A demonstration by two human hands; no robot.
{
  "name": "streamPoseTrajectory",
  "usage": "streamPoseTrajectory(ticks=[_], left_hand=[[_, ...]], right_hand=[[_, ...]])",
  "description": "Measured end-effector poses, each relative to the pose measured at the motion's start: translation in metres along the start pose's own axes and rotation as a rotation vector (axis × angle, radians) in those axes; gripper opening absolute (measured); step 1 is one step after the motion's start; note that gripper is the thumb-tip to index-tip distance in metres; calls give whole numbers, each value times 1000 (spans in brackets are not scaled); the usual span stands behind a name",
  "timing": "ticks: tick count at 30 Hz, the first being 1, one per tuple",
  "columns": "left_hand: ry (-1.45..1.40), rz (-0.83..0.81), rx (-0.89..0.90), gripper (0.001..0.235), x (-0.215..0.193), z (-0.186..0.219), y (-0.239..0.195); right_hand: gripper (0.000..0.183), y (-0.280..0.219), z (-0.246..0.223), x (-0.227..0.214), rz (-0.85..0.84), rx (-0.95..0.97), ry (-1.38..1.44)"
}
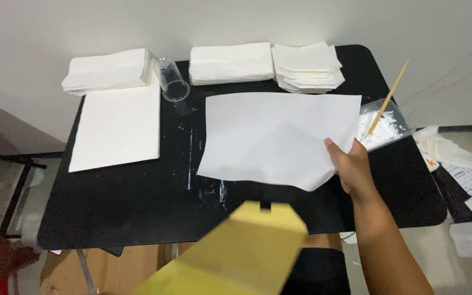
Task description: The person folds a white sheet of paper over a yellow template, then uses a brush to apply white glue to the folded edges. They press the glued sections down and repeat the process on another section of the paper.
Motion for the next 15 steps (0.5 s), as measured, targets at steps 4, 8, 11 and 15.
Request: streamPoseTrajectory(ticks=[4, 8, 11, 15], left_hand=[[250, -1318, 458, 67, 91, -22, -239], [-278, -1279, -77, 74, 72, -9, -238], [-566, -645, -402, 68, -61, 23, -121], [-961, 743, -895, 58, -144, -5, 99]], right_hand=[[52, 16, 15, 8, 16, 32, -25], [48, 34, 28, 13, 74, 0, -139], [51, 49, 40, 18, 61, -25, -218], [34, 33, 29, 31, 85, 36, -352]])
Point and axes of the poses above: each hand's wrist, its own y-axis towards the middle knuckle, its own x-axis out of the palm, z = x × y, the point moved 5 cm from there along y, towards the middle knuckle, and after that the axes turned 15 degrees about x, right-handed, at the moved point
